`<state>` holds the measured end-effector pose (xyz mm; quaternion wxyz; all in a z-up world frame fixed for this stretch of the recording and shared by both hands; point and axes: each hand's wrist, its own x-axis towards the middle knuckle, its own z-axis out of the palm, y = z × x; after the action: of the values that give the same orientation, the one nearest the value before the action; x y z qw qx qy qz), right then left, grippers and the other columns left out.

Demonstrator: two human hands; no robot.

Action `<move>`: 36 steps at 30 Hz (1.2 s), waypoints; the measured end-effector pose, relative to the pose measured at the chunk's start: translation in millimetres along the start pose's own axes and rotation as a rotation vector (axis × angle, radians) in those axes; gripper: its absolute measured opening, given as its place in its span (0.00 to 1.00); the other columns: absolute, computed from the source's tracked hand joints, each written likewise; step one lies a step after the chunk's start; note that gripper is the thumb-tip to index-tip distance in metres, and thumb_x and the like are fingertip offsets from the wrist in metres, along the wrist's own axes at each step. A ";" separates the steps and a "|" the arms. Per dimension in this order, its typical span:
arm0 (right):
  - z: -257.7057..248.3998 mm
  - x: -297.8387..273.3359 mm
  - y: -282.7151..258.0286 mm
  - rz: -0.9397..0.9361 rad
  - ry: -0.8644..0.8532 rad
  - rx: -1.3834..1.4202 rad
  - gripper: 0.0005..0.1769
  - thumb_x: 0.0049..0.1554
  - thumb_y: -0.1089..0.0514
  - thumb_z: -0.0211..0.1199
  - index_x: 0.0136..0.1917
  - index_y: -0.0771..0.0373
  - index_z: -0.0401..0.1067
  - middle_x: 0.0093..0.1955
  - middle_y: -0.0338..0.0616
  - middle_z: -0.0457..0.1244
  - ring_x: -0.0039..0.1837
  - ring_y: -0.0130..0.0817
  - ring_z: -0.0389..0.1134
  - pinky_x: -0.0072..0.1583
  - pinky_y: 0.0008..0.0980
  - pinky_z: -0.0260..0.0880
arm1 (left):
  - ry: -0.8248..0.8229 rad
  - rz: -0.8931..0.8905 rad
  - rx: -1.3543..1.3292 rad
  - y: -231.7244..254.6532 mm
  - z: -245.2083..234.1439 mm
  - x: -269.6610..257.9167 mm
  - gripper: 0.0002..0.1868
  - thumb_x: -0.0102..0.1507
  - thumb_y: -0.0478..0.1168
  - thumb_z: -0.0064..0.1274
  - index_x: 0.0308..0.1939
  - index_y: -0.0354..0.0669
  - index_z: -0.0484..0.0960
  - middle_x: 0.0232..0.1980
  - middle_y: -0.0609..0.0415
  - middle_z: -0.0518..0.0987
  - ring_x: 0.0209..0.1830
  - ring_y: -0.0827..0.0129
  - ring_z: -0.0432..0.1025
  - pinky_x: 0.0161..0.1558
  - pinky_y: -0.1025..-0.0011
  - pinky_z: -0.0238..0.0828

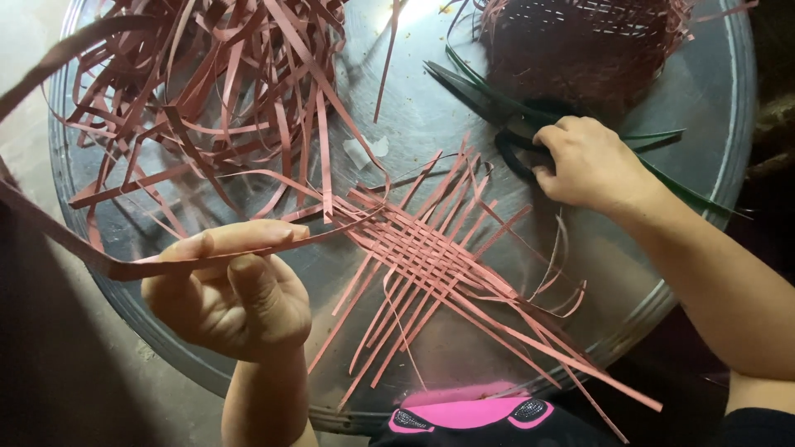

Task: A person is weaving a basket using thin plastic strips and trimming the excess with scissors.

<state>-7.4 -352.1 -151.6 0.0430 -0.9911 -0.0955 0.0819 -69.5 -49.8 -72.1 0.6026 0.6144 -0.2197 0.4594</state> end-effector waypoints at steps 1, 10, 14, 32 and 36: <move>-3.3 -0.5 -2.8 0.006 -0.037 -0.013 0.20 0.43 0.53 0.52 0.48 0.61 0.66 0.45 0.49 0.60 0.49 0.48 0.60 0.47 0.43 0.63 | 0.001 0.003 -0.013 -0.5 -0.3 -0.1 0.11 0.62 0.37 0.38 0.48 0.42 0.59 0.24 0.40 0.65 0.17 0.61 0.64 0.22 0.67 0.70; 1.6 -2.3 -3.3 0.010 -0.013 0.017 0.29 0.39 0.48 0.57 0.54 0.61 0.62 0.49 0.53 0.56 0.53 0.50 0.56 0.51 0.44 0.61 | 0.008 0.046 -0.042 -0.2 -2.1 -0.1 0.11 0.62 0.34 0.37 0.48 0.41 0.60 0.25 0.41 0.65 0.17 0.61 0.65 0.22 0.68 0.70; 10.2 4.6 14.7 -0.052 0.163 0.072 0.21 0.43 0.47 0.59 0.48 0.59 0.67 0.43 0.51 0.59 0.47 0.45 0.60 0.50 0.37 0.60 | -0.001 0.021 -0.022 1.4 -1.2 1.1 0.11 0.62 0.36 0.37 0.49 0.43 0.60 0.23 0.37 0.66 0.15 0.58 0.64 0.22 0.67 0.68; 1.7 16.5 -0.4 0.075 -0.019 -0.090 0.31 0.34 0.58 0.53 0.54 0.63 0.57 0.43 0.54 0.62 0.45 0.52 0.63 0.45 0.44 0.62 | 0.017 -0.011 -0.034 4.3 -1.4 0.7 0.11 0.62 0.36 0.38 0.48 0.43 0.60 0.23 0.38 0.66 0.16 0.58 0.64 0.21 0.66 0.69; -4.9 6.1 -2.1 0.123 -0.132 -0.146 0.28 0.38 0.47 0.54 0.53 0.56 0.64 0.49 0.42 0.62 0.52 0.40 0.62 0.48 0.38 0.62 | 0.009 0.001 -0.041 1.5 -1.9 1.1 0.13 0.63 0.37 0.37 0.52 0.47 0.60 0.23 0.38 0.65 0.15 0.59 0.64 0.21 0.68 0.67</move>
<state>-1.0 -349.2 -147.4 -0.0407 -0.9880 -0.0428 0.1425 -70.8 -48.0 -70.7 0.6159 0.5996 -0.2266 0.4580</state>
